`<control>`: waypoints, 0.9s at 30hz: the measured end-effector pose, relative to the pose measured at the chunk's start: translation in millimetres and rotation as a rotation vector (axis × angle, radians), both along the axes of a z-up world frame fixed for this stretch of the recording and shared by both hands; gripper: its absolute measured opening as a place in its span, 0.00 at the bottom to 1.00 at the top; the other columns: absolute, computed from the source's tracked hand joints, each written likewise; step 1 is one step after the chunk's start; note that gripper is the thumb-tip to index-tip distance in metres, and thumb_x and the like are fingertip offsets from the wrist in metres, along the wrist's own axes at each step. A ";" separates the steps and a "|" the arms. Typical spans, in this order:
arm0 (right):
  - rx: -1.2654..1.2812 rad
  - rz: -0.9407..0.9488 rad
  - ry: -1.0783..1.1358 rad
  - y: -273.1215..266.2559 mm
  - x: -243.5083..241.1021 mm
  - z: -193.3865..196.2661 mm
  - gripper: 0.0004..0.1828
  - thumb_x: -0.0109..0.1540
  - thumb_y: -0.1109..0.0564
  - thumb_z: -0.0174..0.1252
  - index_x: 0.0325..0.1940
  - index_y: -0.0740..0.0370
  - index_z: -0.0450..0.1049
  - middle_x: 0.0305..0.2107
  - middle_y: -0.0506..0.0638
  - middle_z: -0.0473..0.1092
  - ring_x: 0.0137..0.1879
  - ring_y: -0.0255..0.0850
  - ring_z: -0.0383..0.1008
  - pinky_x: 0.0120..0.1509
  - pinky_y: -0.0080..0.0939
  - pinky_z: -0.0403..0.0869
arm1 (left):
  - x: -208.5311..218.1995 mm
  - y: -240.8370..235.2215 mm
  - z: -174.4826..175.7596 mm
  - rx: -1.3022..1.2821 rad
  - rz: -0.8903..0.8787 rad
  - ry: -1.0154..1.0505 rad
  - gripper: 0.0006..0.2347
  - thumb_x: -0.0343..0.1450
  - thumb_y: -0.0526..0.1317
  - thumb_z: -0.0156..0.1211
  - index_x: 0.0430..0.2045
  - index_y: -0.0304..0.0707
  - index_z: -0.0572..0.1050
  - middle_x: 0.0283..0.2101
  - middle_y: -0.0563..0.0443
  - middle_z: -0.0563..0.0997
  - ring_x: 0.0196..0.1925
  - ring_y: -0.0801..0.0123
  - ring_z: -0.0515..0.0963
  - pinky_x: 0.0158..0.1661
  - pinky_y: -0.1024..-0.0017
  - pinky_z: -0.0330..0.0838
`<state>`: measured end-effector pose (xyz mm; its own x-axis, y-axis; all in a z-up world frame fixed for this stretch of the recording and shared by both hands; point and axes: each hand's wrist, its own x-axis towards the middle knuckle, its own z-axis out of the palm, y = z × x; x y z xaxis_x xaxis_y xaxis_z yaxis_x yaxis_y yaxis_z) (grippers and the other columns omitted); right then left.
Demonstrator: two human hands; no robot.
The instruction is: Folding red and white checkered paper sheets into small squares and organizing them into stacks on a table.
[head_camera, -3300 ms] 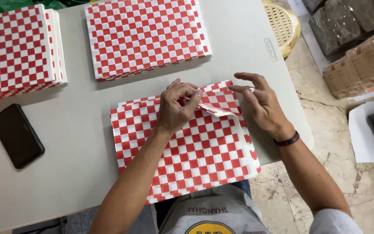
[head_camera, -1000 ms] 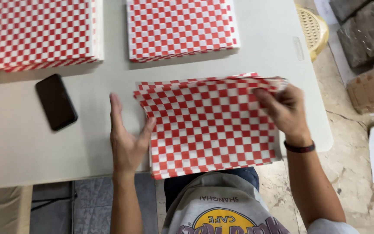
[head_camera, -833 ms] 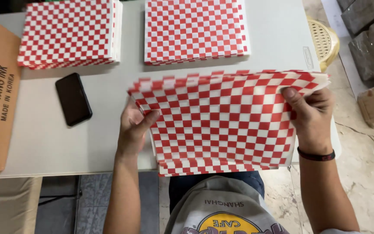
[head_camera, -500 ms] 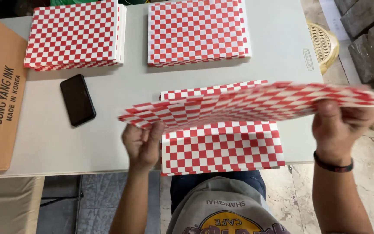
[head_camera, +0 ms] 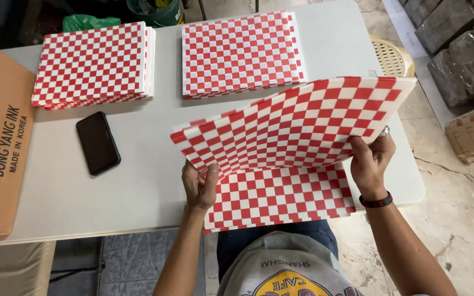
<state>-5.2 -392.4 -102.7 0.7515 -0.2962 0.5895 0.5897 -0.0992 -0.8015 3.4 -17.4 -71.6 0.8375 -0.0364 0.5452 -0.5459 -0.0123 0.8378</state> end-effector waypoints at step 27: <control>0.001 0.077 0.053 15.8 -17.8 37.7 0.18 0.73 0.53 0.51 0.66 0.57 0.60 0.60 0.51 0.65 0.67 0.43 0.67 0.74 0.45 0.72 | -17.2 6.0 26.6 0.042 -0.154 0.118 0.18 0.77 0.48 0.51 0.55 0.35 0.65 0.51 0.45 0.78 0.54 0.57 0.81 0.51 0.62 0.82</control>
